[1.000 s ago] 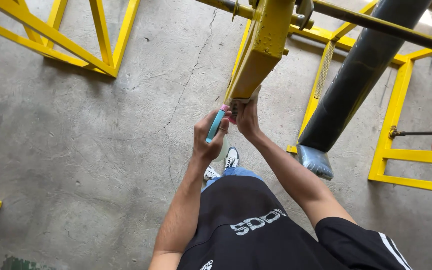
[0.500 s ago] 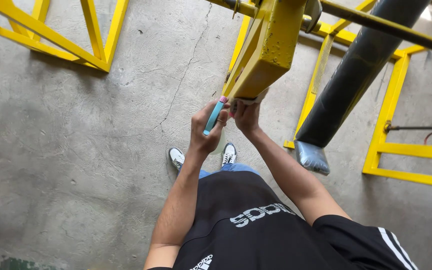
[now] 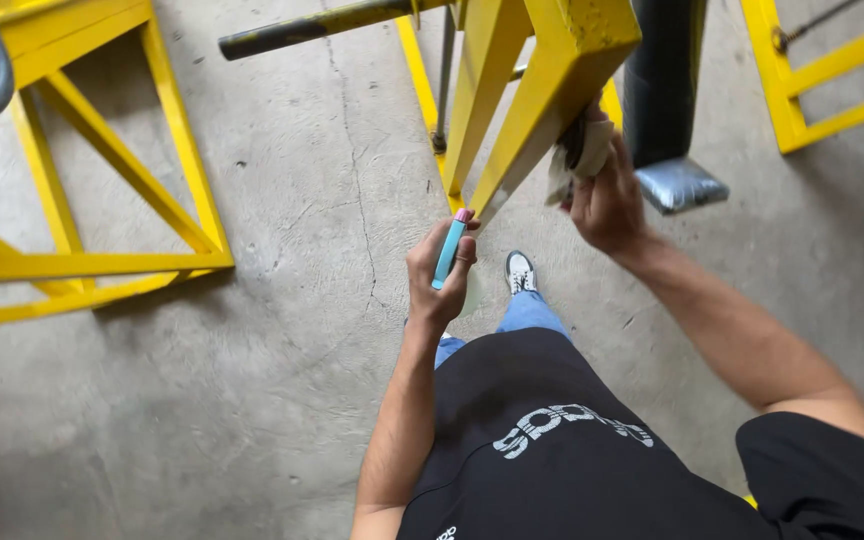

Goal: Cleaning and wiping down yellow metal gym equipment with a spray bottle and a cloth.

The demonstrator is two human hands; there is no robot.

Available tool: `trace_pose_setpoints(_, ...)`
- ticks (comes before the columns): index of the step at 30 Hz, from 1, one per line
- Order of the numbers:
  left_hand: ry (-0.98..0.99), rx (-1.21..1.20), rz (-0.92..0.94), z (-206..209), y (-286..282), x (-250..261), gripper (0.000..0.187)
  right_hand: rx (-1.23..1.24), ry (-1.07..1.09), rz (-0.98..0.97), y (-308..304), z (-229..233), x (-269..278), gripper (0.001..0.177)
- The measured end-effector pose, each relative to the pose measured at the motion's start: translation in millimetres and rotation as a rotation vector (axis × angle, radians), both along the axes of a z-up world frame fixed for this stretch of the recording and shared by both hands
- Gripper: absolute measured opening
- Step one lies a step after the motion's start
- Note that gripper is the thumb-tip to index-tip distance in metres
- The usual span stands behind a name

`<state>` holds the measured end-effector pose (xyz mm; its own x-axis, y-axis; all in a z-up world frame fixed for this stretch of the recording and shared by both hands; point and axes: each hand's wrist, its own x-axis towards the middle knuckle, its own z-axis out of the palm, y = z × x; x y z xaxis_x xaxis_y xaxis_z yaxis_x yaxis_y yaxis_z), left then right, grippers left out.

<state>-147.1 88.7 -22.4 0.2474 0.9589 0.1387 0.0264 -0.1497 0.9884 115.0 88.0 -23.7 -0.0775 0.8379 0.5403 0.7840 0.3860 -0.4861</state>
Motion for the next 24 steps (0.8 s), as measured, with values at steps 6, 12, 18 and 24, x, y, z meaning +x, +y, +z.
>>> trace_pose_setpoints(6, -0.029, -0.002, -0.085, -15.6, 8.4, -34.8, 0.035, 0.121, -0.971, 0.065, 30.3, 91.3, -70.9, 0.052)
trace_pose_setpoints(12, -0.054, -0.06, -0.106, -26.3, 15.4, -44.6, 0.036, 0.118, -1.954, -0.133, 62.7, 25.3, -86.2, 0.055)
trace_pose_setpoints(18, -0.034, -0.06, -0.052, -44.4, 16.3, -49.5, 0.035, -0.232, -2.056, 0.101, 106.1, -27.7, -97.6, 0.044)
trace_pose_setpoints(24, -0.011, -0.072, -0.001, -54.9, 14.1, -62.8, 0.035, -0.373, -2.085, 0.244, 113.9, -101.7, -99.4, 0.033)
